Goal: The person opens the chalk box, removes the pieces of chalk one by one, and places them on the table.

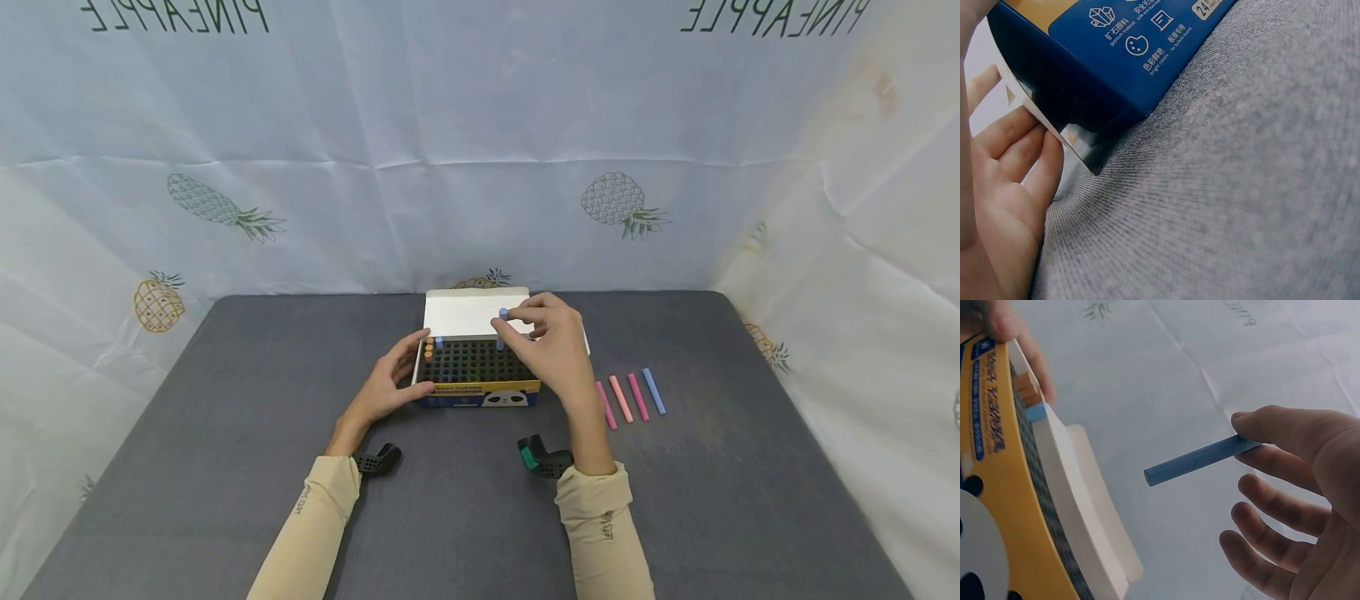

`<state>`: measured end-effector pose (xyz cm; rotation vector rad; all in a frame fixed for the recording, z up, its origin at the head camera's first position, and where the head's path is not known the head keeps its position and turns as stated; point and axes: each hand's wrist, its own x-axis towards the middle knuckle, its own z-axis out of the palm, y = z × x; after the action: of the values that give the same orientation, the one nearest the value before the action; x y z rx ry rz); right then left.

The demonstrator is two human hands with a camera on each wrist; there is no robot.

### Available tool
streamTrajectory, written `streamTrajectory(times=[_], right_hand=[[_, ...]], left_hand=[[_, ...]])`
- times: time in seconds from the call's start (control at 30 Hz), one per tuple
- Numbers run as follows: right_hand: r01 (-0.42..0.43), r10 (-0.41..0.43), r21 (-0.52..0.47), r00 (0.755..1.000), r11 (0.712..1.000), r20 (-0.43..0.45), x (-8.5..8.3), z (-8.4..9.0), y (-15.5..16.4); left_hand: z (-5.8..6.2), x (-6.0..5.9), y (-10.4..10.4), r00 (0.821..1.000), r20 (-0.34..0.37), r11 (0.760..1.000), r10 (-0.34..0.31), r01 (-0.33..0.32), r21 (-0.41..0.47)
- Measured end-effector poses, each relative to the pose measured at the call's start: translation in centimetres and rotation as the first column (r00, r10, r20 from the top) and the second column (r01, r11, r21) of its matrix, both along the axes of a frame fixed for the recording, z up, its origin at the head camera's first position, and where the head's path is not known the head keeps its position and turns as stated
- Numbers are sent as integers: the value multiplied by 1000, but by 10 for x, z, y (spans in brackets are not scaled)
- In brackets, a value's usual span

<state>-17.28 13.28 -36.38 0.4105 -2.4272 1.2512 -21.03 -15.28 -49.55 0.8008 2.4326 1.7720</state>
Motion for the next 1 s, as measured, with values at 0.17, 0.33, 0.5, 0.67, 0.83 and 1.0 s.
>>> streamTrajectory(times=[0.17,0.33,0.5,0.67,0.83,1.0], right_hand=[[58,-58,-17,998,998,-28,2,3,13],[110,-112,-42,993,993,-41,5,6,26],[160,-161,-43,986,986,-42,7,9,35],[173,-175,-53,984,983,-30,8,10,39],[182,-183,-49,983,982,-17,8,11,41],[192,-193,-44,981,980,-26,9,11,45]], left_hand=[[0,0,0,1000,-6,1000,-2,2,1],[1,0,-1,1000,-8,1000,0,0,-4],[0,0,-1,1000,-16,1000,-3,3,8],[0,-1,-1,1000,-22,1000,-3,3,0],[0,0,-1,1000,-25,1000,-1,1,-7],[0,-1,0,1000,-25,1000,-9,9,4]])
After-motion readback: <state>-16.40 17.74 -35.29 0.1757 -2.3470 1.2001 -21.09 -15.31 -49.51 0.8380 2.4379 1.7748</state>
